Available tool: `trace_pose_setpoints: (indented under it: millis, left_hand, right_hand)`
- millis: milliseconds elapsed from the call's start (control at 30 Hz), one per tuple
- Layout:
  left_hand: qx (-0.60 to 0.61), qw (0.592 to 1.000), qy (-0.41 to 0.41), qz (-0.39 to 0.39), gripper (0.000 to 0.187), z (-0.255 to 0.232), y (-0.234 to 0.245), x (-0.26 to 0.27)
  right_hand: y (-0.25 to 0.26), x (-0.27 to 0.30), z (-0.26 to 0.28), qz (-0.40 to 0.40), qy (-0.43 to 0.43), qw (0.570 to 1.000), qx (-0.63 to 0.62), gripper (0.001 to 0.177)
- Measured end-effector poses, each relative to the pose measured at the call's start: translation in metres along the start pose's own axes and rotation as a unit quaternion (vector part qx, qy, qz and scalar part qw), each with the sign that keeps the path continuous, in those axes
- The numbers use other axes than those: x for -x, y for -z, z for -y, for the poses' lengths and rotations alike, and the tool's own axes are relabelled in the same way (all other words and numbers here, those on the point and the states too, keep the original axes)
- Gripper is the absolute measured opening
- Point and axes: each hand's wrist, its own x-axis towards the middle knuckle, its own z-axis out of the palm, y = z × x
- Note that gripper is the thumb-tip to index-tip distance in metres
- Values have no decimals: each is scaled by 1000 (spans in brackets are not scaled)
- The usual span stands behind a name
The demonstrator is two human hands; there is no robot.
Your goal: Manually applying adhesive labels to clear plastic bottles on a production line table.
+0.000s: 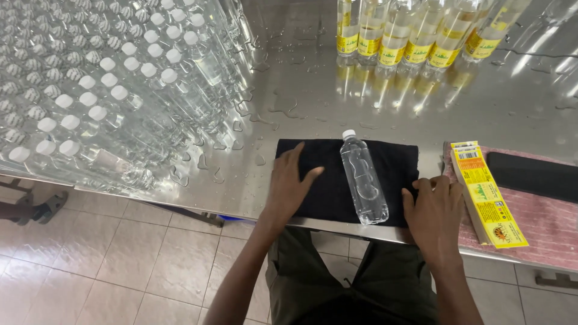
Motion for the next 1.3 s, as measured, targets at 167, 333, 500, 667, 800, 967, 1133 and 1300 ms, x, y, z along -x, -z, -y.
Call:
trace_pose_setpoints:
  millis: [167, 333, 500, 667, 800, 967, 1133, 1300]
  left_hand:
    - [-133, 987, 63, -65, 73, 59, -14, 31]
    - [-99, 990, 65, -77, 40, 79, -19, 28]
    - [236, 969, 56, -40, 40, 57, -10, 20]
    - [655, 745, 111, 68, 22, 78, -84, -1]
    - [572, 811, 81, 91, 25, 49, -89, 4]
    - [301, 947, 41, 103, 48, 9, -37, 32]
    - [148, 973, -63, 163, 74, 26, -49, 46]
    - [184, 953, -73, 229, 68, 1, -28, 39]
  right_hand:
    - [15, -14, 4, 72, -56, 989, -121, 30]
    - [48, -31, 18, 132, -173, 899, -380, 27]
    - [75, -43, 48, 250, -167, 750, -590, 27]
    - [54, -37, 52, 326, -53, 743, -582, 35]
    - [39, -26, 65, 300, -13, 821, -486, 48]
    - [52, -19, 104, 272, -8, 854, -444, 57]
    - [34, -26, 118, 241, 40, 906, -346, 59]
    - [28, -33, 117, 264, 9, 902, -342, 63]
